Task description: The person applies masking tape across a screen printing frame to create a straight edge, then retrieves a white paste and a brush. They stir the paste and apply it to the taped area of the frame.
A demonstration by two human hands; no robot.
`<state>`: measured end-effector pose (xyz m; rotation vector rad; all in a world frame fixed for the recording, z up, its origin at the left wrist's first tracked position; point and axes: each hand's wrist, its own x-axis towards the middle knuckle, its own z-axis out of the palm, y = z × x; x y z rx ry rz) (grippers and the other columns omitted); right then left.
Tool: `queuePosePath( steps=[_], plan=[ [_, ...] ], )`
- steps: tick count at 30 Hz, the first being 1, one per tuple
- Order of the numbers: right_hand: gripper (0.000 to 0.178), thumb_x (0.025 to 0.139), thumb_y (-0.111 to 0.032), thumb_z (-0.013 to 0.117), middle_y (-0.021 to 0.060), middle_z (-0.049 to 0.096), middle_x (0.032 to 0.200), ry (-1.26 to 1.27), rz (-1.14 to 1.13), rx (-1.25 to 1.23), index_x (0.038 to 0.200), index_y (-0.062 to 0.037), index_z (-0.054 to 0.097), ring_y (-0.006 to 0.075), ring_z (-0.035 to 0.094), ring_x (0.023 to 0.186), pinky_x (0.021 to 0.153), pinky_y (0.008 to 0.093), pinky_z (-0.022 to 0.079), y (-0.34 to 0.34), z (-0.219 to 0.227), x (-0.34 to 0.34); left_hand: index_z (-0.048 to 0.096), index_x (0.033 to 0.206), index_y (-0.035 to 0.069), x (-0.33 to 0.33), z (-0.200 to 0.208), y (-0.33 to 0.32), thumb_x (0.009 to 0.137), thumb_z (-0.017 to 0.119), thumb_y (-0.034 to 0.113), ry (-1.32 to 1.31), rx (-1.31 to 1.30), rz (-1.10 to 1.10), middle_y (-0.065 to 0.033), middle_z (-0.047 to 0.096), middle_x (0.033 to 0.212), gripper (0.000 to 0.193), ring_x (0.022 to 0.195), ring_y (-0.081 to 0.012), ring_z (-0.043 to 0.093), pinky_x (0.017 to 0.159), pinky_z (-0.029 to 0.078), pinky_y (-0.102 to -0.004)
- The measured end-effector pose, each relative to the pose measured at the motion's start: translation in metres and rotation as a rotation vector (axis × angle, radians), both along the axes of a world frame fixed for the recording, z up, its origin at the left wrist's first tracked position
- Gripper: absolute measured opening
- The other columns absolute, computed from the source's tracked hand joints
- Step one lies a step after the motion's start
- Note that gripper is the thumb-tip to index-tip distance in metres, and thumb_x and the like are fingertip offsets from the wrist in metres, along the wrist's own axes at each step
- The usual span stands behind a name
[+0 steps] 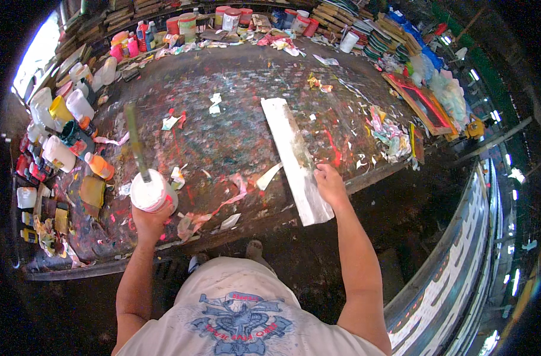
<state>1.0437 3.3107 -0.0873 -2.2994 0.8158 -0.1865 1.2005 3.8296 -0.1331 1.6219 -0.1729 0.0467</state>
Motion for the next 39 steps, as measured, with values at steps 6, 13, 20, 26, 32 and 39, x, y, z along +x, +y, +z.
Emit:
queuePosePath(
  steps=[6, 13, 20, 26, 32, 39],
  plan=[
    [0.048, 0.112, -0.022, 0.062, 0.0237, 0.072, 0.141, 0.037, 0.034, 0.321, 0.155, -0.0008, 0.057, 0.0323, 0.068, 0.133, 0.114, 0.0417, 0.049, -0.048, -0.048, 0.034, 0.047, 0.153, -0.002, -0.002, -0.003, -0.014, 0.078, 0.091, -0.009, 0.077, 0.040, 0.086, -0.0140, 0.066, 0.141, 0.087, 0.125, -0.0231, 0.071, 0.107, 0.061, -0.0386],
    [0.046, 0.116, -0.015, 0.053, 0.0159, 0.071, 0.140, -0.152, 0.005, 0.520, 0.158, 0.0049, 0.056, 0.0219, 0.068, 0.123, 0.108, 0.0364, 0.051, -0.032, -0.063, 0.035, 0.058, 0.147, -0.004, -0.077, 0.019, -0.028, 0.089, 0.083, -0.008, -0.148, 0.367, 0.439, -0.0158, 0.067, 0.140, 0.063, 0.127, -0.0294, 0.068, 0.112, 0.053, -0.0433],
    [0.053, 0.116, -0.029, 0.055, 0.0097, 0.062, 0.081, -0.210, 0.129, 1.397, 0.163, -0.0064, 0.047, 0.0183, 0.055, 0.053, 0.045, 0.0312, 0.045, -0.049, -0.003, 0.012, 0.080, 0.102, -0.001, -0.123, 0.046, -0.079, 0.096, 0.080, -0.001, -0.488, 0.633, 0.261, -0.0160, 0.078, 0.101, 0.007, 0.102, -0.0325, 0.076, 0.098, 0.059, -0.0443],
    [0.068, 0.106, -0.039, 0.068, 0.0069, 0.055, 0.077, -0.217, 0.374, 1.566, 0.161, -0.0047, 0.049, 0.0171, 0.051, 0.049, 0.045, 0.0315, 0.043, -0.035, 0.027, -0.016, 0.080, 0.107, 0.001, -0.055, 0.104, -0.204, 0.088, 0.089, 0.001, -0.465, 0.294, 0.061, -0.0121, 0.076, 0.098, 0.021, 0.092, -0.0244, 0.077, 0.085, 0.063, -0.0390],
    [0.098, 0.096, -0.066, 0.075, 0.0075, 0.054, 0.080, -0.149, 0.457, 1.471, 0.169, -0.0097, 0.042, 0.0195, 0.049, 0.051, 0.048, 0.0350, 0.041, -0.034, 0.032, -0.048, 0.079, 0.118, 0.000, -0.020, 0.125, -0.316, 0.097, 0.084, 0.006, -0.212, -0.323, -0.067, -0.0098, 0.078, 0.107, 0.022, 0.093, -0.0156, 0.075, 0.080, 0.062, -0.0325],
    [0.087, 0.098, -0.058, 0.074, 0.0070, 0.054, 0.076, -0.188, 0.413, 1.434, 0.164, -0.0060, 0.049, 0.0187, 0.047, 0.049, 0.046, 0.0336, 0.039, -0.040, 0.036, -0.080, 0.078, 0.107, 0.000, -0.005, 0.118, -0.325, 0.105, 0.075, 0.011, -0.134, -0.303, -0.017, -0.0028, 0.077, 0.088, 0.011, 0.077, -0.0092, 0.070, 0.072, 0.057, -0.0262]
  ],
)
